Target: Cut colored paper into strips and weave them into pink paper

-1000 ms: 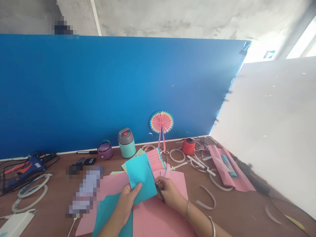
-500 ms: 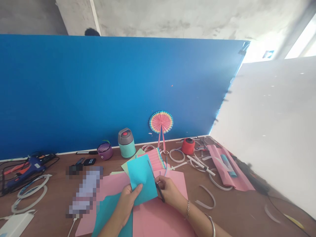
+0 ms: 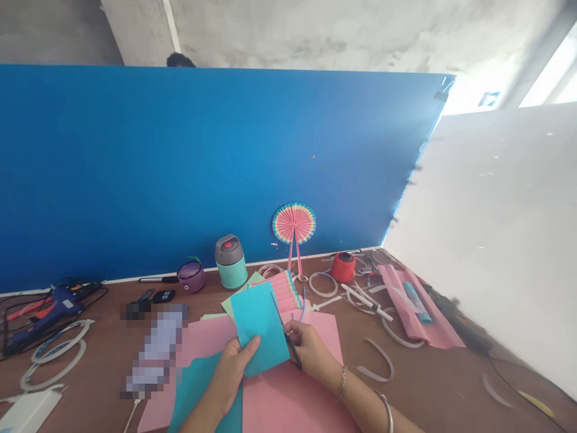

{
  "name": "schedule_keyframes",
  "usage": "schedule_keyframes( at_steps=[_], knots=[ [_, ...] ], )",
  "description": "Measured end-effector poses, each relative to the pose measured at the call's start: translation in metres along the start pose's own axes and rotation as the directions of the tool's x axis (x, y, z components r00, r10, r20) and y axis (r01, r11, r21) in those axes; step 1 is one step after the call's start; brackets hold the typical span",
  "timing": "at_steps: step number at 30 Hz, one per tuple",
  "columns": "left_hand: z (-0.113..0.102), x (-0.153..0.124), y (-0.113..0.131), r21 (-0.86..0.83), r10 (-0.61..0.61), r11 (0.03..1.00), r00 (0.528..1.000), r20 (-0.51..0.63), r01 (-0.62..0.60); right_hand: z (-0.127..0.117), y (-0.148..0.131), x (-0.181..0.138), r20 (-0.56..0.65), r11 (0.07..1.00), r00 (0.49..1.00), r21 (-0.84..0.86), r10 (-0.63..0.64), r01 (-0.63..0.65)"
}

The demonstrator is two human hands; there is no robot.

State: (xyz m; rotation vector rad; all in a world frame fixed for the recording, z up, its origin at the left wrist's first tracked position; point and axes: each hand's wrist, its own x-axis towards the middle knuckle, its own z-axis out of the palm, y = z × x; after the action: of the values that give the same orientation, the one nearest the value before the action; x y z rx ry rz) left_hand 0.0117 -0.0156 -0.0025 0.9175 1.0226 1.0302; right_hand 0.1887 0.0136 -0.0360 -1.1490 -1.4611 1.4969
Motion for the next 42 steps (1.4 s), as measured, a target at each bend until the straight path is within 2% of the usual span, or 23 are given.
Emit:
schedule_keyframes(
  at_steps=[11,42],
  knots=[
    [-0.001,-0.0009,-0.002,0.059,-0.003,0.998,0.999,0.04,0.0,0.0011,0.0013,0.0016,-0.012,1.0,1.0,0.01,-0.006,0.006],
    [0.001,-0.0005,-0.0034,0.052,-0.037,0.998,0.997,0.066,0.034,0.0014,0.0038,0.0032,-0.018,0.999,1.0,0.044,0.019,-0.018]
  ],
)
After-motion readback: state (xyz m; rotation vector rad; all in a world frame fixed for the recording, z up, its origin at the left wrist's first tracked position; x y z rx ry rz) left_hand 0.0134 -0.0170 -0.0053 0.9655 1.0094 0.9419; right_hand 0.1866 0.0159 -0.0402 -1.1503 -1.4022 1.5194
